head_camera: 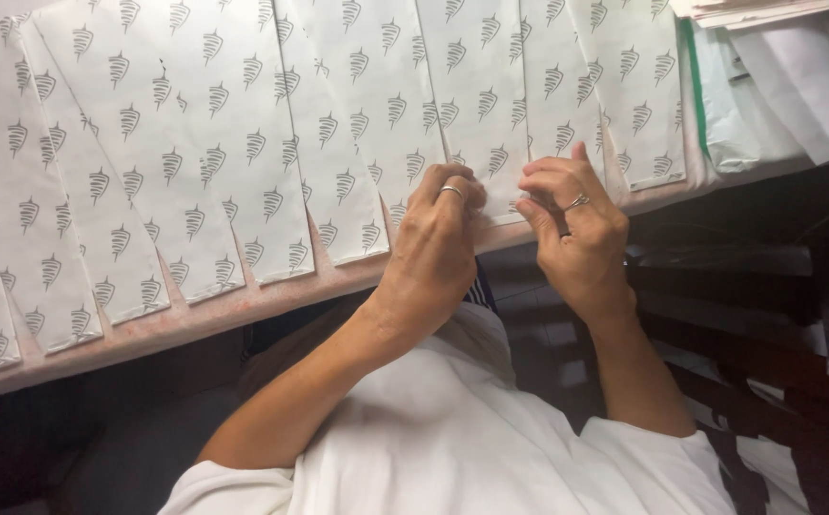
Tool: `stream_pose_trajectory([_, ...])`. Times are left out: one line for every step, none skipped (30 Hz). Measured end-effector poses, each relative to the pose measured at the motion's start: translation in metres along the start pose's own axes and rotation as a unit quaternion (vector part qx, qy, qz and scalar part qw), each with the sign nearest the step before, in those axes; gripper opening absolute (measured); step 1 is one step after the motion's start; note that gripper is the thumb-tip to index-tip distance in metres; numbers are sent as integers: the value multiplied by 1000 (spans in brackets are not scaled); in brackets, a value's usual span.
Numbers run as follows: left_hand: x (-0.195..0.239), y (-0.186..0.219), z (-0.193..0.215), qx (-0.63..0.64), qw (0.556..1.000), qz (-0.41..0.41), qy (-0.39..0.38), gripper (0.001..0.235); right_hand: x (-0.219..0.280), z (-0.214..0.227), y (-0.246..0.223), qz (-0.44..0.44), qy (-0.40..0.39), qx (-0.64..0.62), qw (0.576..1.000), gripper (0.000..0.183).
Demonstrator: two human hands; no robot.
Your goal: The person applies glue from a bottle onto the edges of paper envelopes and then folds and presses them together.
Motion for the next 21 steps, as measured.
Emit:
stream_pose_trajectory([-2, 6, 2, -28, 999, -24, 1, 7, -1, 0, -3, -4, 3, 1, 1000, 14])
stream_pose_trajectory([-3, 11, 4, -56, 997, -49, 2, 5, -3, 0, -5, -7, 6, 2, 1000, 14])
stream_pose_trajectory([-4, 4, -7, -58, 997, -50, 6, 5, -3, 1, -5, -4, 6, 2, 1000, 14])
stream_pose_trajectory([-4, 0, -17, -91, 992, -83, 25, 13, -3, 1, -4, -9, 7, 0, 1000, 14])
stream_pose_trajectory([-1, -4, -28, -123, 985, -113, 41, 26, -1, 1, -3, -17, 3, -2, 1000, 14])
stream_pose_trajectory([-2, 1, -22, -123, 985, -110, 42, 26, -1, 2, -4, -16, 0, -4, 1000, 14])
stream_pose_trajectory([-3, 6, -16, -124, 984, -118, 41, 26, -2, 2, -3, -21, -2, -6, 1000, 14])
stream_pose_trajectory([-5, 12, -11, -124, 983, -125, 40, 27, -2, 3, -3, -25, -5, -8, 1000, 13])
stream_pose_trajectory([-5, 14, -5, -124, 984, -124, 41, 27, -3, 4, -3, -25, -6, -8, 1000, 13])
stream_pose_trajectory([-5, 14, -1, -102, 989, -103, 19, 19, -4, 5, -3, -29, -10, -6, 1000, 12])
stream_pose_trajectory([-4, 14, 4, -81, 993, -81, -2, 15, -5, 5, -3, -33, -13, -6, 999, 12])
stream_pose_trajectory([-2, 14, 5, -83, 993, -79, -1, 15, -5, 4, -6, -32, -14, -8, 999, 12])
stream_pose_trajectory([0, 15, 5, -79, 994, -75, -6, 15, -5, 4, -7, -38, -13, 2, 999, 12])
stream_pose_trajectory([2, 15, 5, -75, 995, -70, -10, 18, -5, 4, -8, -44, -11, 13, 999, 12])
stream_pose_trajectory([3, 14, 3, -75, 995, -70, -10, 18, -3, 1, -9, -44, -12, 13, 999, 12])
stream_pose_trajectory([5, 12, 0, -76, 994, -74, -8, 17, -2, -1, -10, -37, 2, 20, 999, 24])
stream_pose_trajectory([5, 11, -2, -78, 994, -78, -6, 16, 0, -3, -11, -30, 15, 27, 999, 38])
stream_pose_trajectory([7, 11, -2, -77, 994, -78, -5, 16, 1, -3, -9, -30, 14, 28, 999, 38])
stream_pose_trajectory([8, 13, -2, -87, 992, -91, -1, 17, 2, -2, -7, -28, 15, 23, 999, 30])
stream_pose_trajectory([10, 16, -2, -96, 990, -104, 3, 18, 3, -2, -5, -27, 16, 18, 999, 22])
stream_pose_trajectory([10, 15, 0, -95, 990, -104, 5, 18, 1, 0, -9, -25, 15, 20, 999, 22])
Point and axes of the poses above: each hand's wrist, its own x-axis away from the middle knuckle, its own z-axis out of the back of the hand, y = z × x, the point moved 6 cm from there along -x, towards the middle knuckle, and after that the axes turned 5 degrees about y, right-handed, at the moved point
